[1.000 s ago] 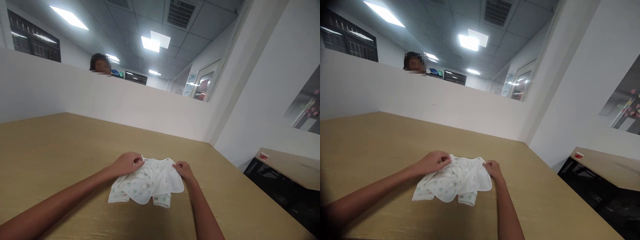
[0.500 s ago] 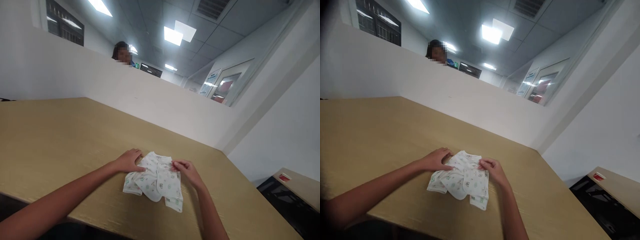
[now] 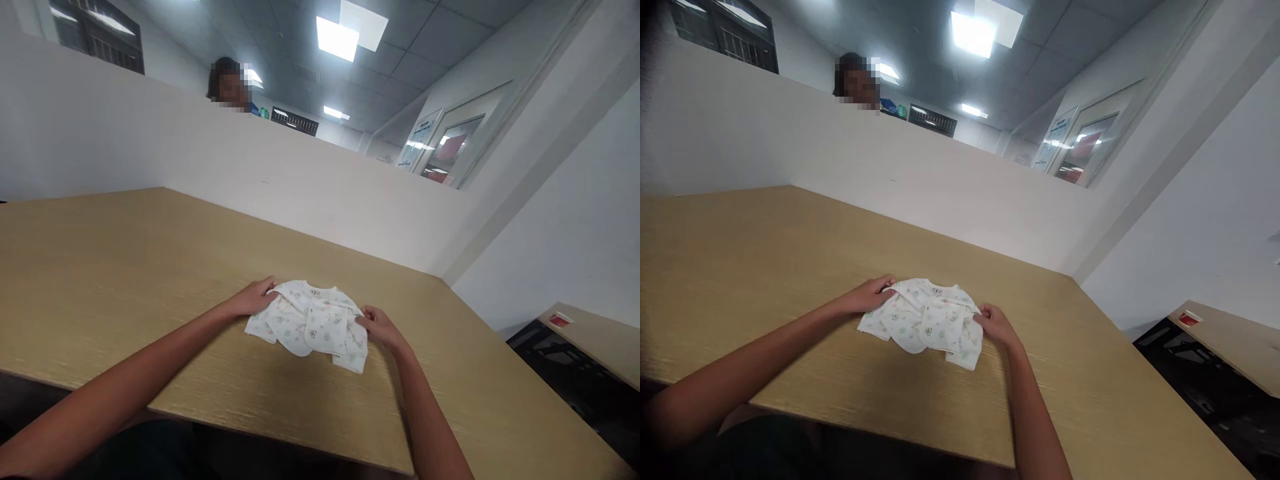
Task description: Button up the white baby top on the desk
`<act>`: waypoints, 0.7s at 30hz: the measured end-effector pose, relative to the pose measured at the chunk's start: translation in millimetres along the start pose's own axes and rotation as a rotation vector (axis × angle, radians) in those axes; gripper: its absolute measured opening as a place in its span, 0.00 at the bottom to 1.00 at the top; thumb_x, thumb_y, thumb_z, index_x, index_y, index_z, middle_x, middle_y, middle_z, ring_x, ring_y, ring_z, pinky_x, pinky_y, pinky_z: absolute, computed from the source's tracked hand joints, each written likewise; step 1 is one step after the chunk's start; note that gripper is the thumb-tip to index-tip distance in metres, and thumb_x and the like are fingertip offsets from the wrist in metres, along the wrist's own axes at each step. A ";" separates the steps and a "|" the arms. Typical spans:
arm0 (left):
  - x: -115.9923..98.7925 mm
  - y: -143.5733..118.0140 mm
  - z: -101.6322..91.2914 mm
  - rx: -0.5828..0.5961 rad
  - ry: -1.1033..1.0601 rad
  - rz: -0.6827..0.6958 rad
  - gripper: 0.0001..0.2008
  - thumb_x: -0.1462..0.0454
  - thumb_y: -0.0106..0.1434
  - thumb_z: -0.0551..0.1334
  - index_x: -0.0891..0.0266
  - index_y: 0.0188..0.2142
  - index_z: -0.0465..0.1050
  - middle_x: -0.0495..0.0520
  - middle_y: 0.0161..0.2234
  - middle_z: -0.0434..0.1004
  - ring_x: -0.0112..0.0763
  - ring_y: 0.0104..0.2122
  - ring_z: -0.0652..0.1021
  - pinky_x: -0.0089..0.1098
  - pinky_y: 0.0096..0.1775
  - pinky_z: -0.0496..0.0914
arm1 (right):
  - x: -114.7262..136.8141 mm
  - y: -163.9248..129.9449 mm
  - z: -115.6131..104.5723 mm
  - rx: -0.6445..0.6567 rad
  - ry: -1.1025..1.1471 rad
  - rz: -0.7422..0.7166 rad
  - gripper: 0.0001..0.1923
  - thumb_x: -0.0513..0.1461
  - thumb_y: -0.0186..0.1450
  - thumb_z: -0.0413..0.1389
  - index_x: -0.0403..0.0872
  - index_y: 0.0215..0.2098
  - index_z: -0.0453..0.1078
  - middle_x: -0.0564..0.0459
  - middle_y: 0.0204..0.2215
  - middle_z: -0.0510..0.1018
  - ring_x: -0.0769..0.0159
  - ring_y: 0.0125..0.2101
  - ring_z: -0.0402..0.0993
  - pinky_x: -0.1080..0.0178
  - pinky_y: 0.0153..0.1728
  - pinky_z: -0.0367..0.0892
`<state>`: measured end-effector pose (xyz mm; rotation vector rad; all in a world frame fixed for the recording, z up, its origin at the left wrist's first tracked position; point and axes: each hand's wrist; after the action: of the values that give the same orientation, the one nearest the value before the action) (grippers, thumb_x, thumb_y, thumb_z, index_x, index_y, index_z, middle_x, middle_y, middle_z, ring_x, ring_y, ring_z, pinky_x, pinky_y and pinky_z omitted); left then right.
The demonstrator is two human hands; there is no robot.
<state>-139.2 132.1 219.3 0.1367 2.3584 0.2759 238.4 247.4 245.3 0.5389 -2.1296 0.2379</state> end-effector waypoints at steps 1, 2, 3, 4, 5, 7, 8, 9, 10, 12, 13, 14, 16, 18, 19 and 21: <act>1.0 -0.1 -3.5 -0.003 0.006 0.002 0.14 0.52 0.65 0.51 0.58 0.40 0.65 0.54 0.39 0.77 0.38 0.38 0.75 0.33 0.38 0.67 | 0.0 -0.1 -3.5 -0.055 0.014 -0.004 0.13 0.47 0.55 0.58 0.47 0.29 0.65 0.59 0.22 0.67 0.70 0.24 0.61 0.68 0.25 0.55; 1.8 -0.5 -6.4 0.007 0.014 0.011 0.14 0.52 0.64 0.53 0.58 0.40 0.65 0.53 0.38 0.77 0.38 0.37 0.76 0.33 0.37 0.68 | 0.0 -0.7 -7.2 -0.100 0.024 -0.004 0.14 0.48 0.57 0.57 0.47 0.32 0.65 0.59 0.23 0.67 0.70 0.25 0.62 0.68 0.25 0.56; 2.2 -1.3 -8.4 0.028 0.024 0.025 0.13 0.52 0.62 0.55 0.58 0.39 0.65 0.52 0.37 0.77 0.38 0.37 0.76 0.32 0.36 0.68 | -0.1 -1.5 -10.5 -0.130 0.031 0.001 0.14 0.49 0.58 0.56 0.47 0.34 0.66 0.58 0.24 0.68 0.69 0.25 0.63 0.67 0.26 0.58; 2.1 -2.1 -9.8 0.050 0.038 0.040 0.13 0.53 0.59 0.58 0.57 0.38 0.66 0.51 0.36 0.77 0.37 0.35 0.76 0.31 0.35 0.68 | -0.2 -2.3 -13.1 -0.142 0.033 0.009 0.16 0.50 0.59 0.55 0.47 0.37 0.66 0.57 0.26 0.71 0.68 0.26 0.66 0.67 0.26 0.60; 1.4 -2.8 -10.8 0.064 0.059 0.052 0.12 0.54 0.56 0.59 0.57 0.36 0.67 0.50 0.34 0.77 0.37 0.34 0.76 0.31 0.34 0.68 | -0.4 -3.2 -15.2 -0.137 0.030 0.019 0.18 0.51 0.59 0.56 0.47 0.39 0.68 0.55 0.27 0.73 0.67 0.27 0.68 0.66 0.27 0.62; -1.3 -3.5 -14.0 0.027 0.121 0.058 0.08 0.59 0.55 0.59 0.57 0.34 0.67 0.51 0.33 0.77 0.39 0.33 0.76 0.33 0.35 0.68 | -0.7 -4.9 -17.6 -0.090 0.005 0.038 0.21 0.52 0.57 0.61 0.45 0.40 0.71 0.52 0.30 0.77 0.64 0.29 0.72 0.65 0.28 0.65; -2.8 -3.4 -17.3 -0.028 0.162 0.054 0.07 0.61 0.56 0.57 0.58 0.35 0.67 0.54 0.35 0.77 0.41 0.36 0.76 0.36 0.37 0.68 | -0.8 -5.9 -18.4 -0.058 -0.016 0.044 0.22 0.52 0.55 0.63 0.45 0.39 0.73 0.50 0.30 0.79 0.63 0.30 0.73 0.65 0.28 0.65; -4.0 -3.1 -22.2 -0.095 0.207 0.049 0.08 0.62 0.57 0.56 0.58 0.36 0.68 0.57 0.38 0.77 0.45 0.39 0.76 0.39 0.41 0.68 | -1.0 -6.9 -18.9 -0.026 -0.041 0.047 0.22 0.52 0.53 0.66 0.44 0.37 0.75 0.50 0.30 0.79 0.62 0.30 0.73 0.65 0.28 0.65; -4.6 -2.8 -28.8 -0.160 0.250 0.047 0.09 0.64 0.58 0.55 0.59 0.39 0.68 0.61 0.42 0.76 0.48 0.44 0.75 0.42 0.45 0.67 | -1.2 -8.1 -19.4 0.006 -0.067 0.049 0.22 0.52 0.52 0.67 0.44 0.35 0.76 0.51 0.29 0.80 0.62 0.30 0.73 0.65 0.28 0.65; -3.1 -2.7 -45.4 -0.224 0.325 0.058 0.12 0.63 0.59 0.56 0.59 0.43 0.69 0.64 0.48 0.75 0.54 0.52 0.72 0.47 0.52 0.63 | -1.8 -10.3 -19.9 0.068 -0.117 0.051 0.21 0.52 0.51 0.69 0.44 0.32 0.77 0.54 0.27 0.79 0.64 0.28 0.72 0.66 0.27 0.64; -0.9 -3.0 -53.8 -0.205 0.360 0.067 0.12 0.60 0.59 0.59 0.58 0.43 0.70 0.64 0.49 0.75 0.56 0.53 0.71 0.49 0.53 0.62 | -2.1 -11.1 -19.8 0.092 -0.141 0.054 0.20 0.52 0.50 0.69 0.44 0.30 0.77 0.55 0.26 0.79 0.64 0.27 0.72 0.66 0.26 0.64; 2.0 -3.3 -61.1 -0.154 0.398 0.074 0.15 0.56 0.58 0.63 0.57 0.44 0.72 0.62 0.50 0.75 0.56 0.53 0.71 0.48 0.53 0.62 | -2.5 -11.4 -19.5 0.110 -0.164 0.057 0.19 0.51 0.50 0.70 0.44 0.29 0.78 0.56 0.25 0.79 0.65 0.26 0.72 0.66 0.26 0.63; 8.6 -3.4 -69.0 -0.020 0.454 0.071 0.25 0.46 0.52 0.68 0.55 0.45 0.73 0.59 0.49 0.77 0.54 0.50 0.73 0.43 0.49 0.64 | -3.4 -10.1 -18.2 0.118 -0.207 0.056 0.17 0.48 0.49 0.70 0.44 0.29 0.78 0.56 0.26 0.80 0.64 0.27 0.73 0.66 0.26 0.65; 14.2 -2.2 -65.4 0.076 0.443 0.057 0.29 0.39 0.52 0.67 0.57 0.42 0.73 0.58 0.44 0.79 0.47 0.43 0.76 0.37 0.42 0.66 | -3.7 -6.5 -17.1 0.069 -0.255 0.042 0.15 0.46 0.49 0.70 0.45 0.31 0.79 0.55 0.28 0.81 0.62 0.28 0.75 0.65 0.29 0.67; 16.3 -1.1 -59.8 0.099 0.420 0.051 0.27 0.38 0.56 0.63 0.58 0.38 0.73 0.57 0.40 0.79 0.44 0.39 0.77 0.35 0.38 0.65 | -3.5 -4.4 -17.5 0.016 -0.285 0.032 0.14 0.45 0.50 0.69 0.45 0.31 0.78 0.53 0.29 0.82 0.61 0.30 0.75 0.64 0.31 0.68; 20.1 1.8 -45.1 0.119 0.391 0.045 0.25 0.39 0.64 0.56 0.59 0.32 0.71 0.55 0.33 0.79 0.39 0.32 0.76 0.34 0.34 0.64 | -2.3 -1.7 -21.3 -0.150 -0.355 0.005 0.12 0.44 0.54 0.64 0.45 0.33 0.76 0.49 0.33 0.81 0.57 0.35 0.75 0.59 0.37 0.69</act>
<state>-185.1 130.2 237.7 0.2087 2.7644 0.1965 256.0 254.2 255.8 0.5172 -2.4682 -0.0184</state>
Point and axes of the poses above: each hand's wrist, its own y-axis towards the middle knuckle, its own z-axis out of the palm, x = y × z
